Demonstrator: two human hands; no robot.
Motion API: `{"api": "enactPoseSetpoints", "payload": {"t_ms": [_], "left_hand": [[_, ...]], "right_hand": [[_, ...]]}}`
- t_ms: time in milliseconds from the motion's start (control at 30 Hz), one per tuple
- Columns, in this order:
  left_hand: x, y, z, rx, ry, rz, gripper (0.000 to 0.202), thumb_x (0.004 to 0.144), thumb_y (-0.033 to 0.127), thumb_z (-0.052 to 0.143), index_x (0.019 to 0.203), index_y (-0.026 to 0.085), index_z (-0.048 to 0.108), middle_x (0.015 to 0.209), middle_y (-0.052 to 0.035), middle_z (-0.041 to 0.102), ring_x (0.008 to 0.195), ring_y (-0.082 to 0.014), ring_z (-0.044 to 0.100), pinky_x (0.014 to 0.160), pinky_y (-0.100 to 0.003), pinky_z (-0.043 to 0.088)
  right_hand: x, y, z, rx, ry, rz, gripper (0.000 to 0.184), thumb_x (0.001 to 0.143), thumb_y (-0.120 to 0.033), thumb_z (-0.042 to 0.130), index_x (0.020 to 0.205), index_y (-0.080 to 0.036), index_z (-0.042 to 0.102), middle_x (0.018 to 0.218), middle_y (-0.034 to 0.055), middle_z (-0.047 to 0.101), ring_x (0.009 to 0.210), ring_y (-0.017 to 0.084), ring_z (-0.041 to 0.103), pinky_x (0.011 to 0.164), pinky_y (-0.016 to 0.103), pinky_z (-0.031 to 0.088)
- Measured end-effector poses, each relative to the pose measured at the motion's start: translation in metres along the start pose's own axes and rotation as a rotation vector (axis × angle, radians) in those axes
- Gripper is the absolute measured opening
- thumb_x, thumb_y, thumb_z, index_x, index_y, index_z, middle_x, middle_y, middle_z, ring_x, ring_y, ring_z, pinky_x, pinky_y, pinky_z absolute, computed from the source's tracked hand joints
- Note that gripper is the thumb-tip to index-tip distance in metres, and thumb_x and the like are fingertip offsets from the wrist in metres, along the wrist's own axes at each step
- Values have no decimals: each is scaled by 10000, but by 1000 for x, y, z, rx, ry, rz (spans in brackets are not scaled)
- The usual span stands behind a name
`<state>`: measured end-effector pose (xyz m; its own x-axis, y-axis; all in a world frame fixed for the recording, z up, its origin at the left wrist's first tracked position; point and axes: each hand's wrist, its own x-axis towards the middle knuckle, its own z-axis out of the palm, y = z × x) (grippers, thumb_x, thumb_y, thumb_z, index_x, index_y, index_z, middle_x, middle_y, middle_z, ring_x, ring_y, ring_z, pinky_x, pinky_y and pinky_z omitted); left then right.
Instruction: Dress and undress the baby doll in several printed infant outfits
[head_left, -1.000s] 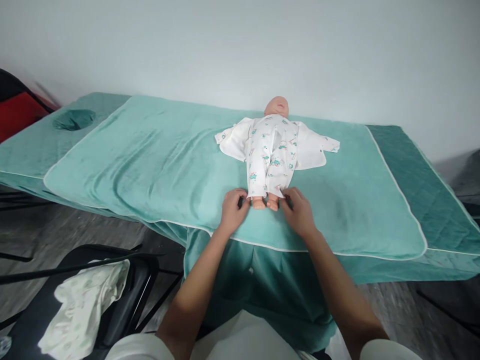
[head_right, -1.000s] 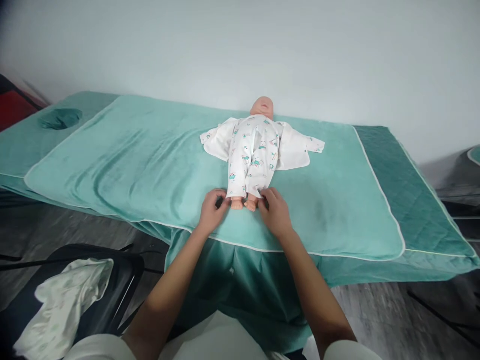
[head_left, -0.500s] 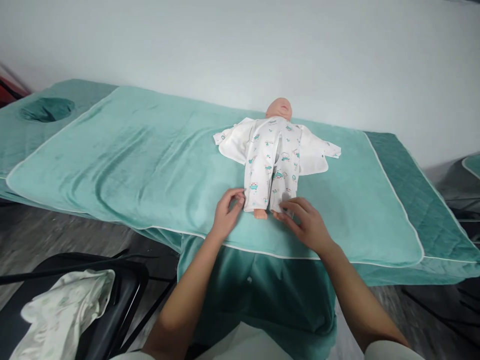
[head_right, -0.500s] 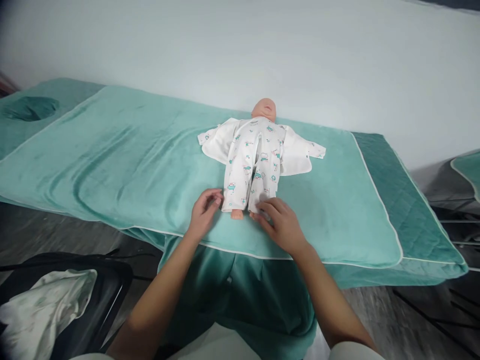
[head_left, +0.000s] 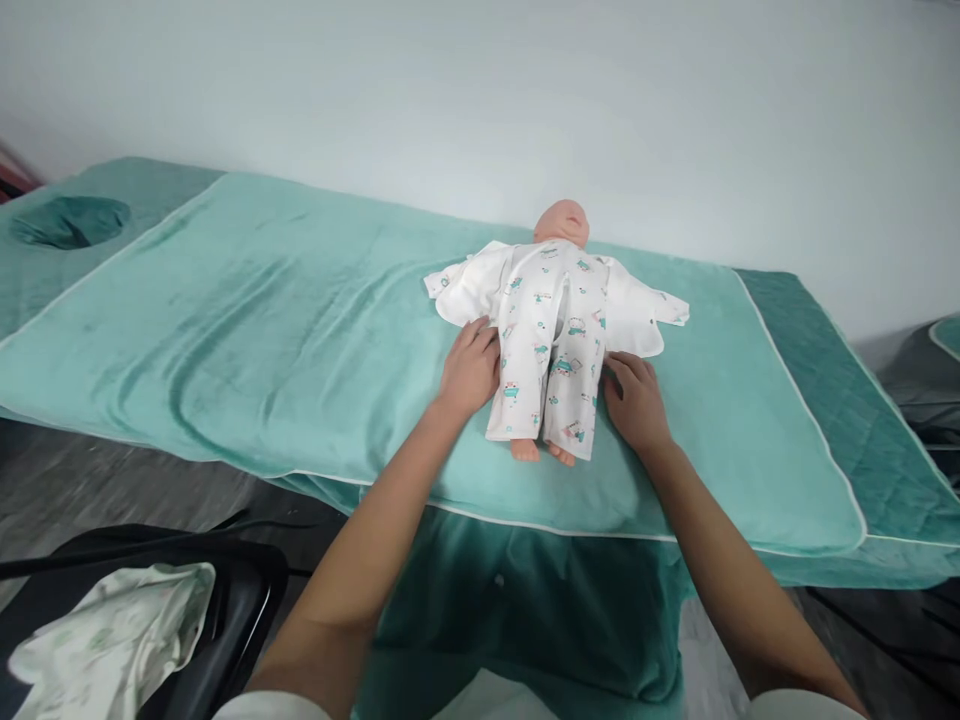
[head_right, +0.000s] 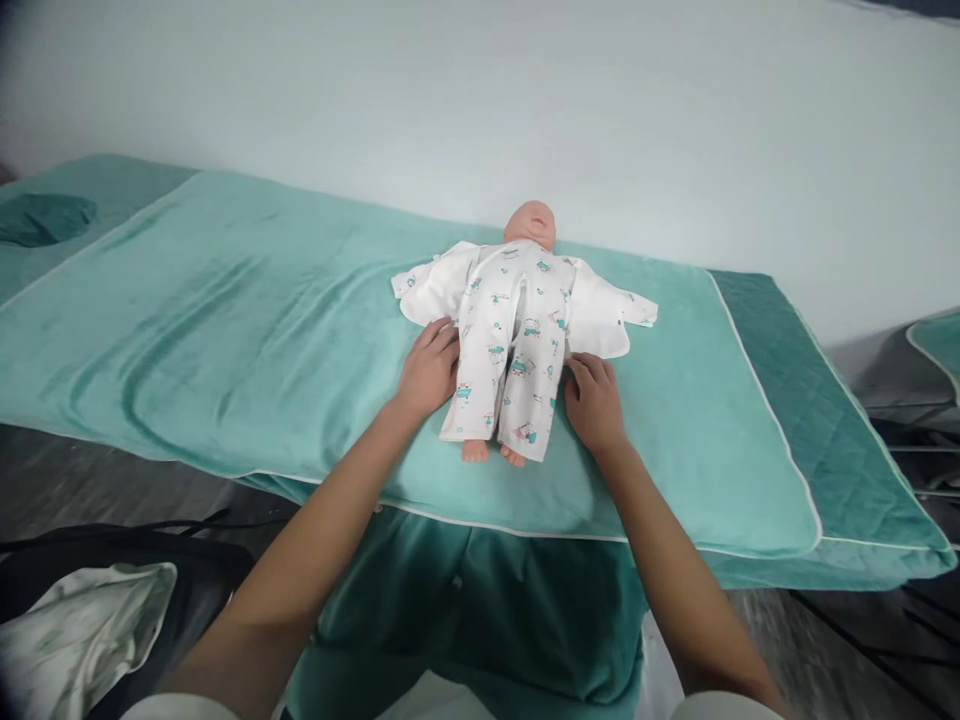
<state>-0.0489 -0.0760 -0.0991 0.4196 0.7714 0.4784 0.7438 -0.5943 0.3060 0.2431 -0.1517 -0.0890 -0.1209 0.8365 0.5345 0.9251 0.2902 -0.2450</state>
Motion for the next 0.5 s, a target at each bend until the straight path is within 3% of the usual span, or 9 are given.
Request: {"api": "enactPoseSetpoints", "payload": {"t_ms": [100,233,367,500], "left_hand": [[17,-9,1,13,-55,99,354,932,216,553,1250,162,699,1397,-144,641,1482,-320,438,1282,-519,332],[38,-16,7,-26,-158,171,393,934,258,570,1296,143,672,1350,-161,662,1316,-312,583,1126,-449,487],[52,-18,11,7,-226,143,348,932,322,585,1203,133,695,1197,-172,699,1126,-330,658,930,-441,535],[55,-20,14,85,-219,138,280,915,323,595,1082,126,704,1118,-188,682,1110,-360,634,921,-469,489]], "right_hand": [[10,5,10,-64,-68,-9,357,952,-174,510,1264,-154,684,1315,156,676,1254,315,559,1100,497,460],[20,1,16,-111,-128,-70,342,960,-206,514,1238,-158,707,1270,145,699,1272,314,552,1174,500,376],[29,2,24,-98,-185,-141,329,968,-221,499,1181,-142,737,1205,157,707,1253,313,547,1171,462,374],[42,1,33,-87,-226,-101,372,991,-254,474,1241,-126,718,1229,178,693,1214,324,560,1056,451,452]]}}
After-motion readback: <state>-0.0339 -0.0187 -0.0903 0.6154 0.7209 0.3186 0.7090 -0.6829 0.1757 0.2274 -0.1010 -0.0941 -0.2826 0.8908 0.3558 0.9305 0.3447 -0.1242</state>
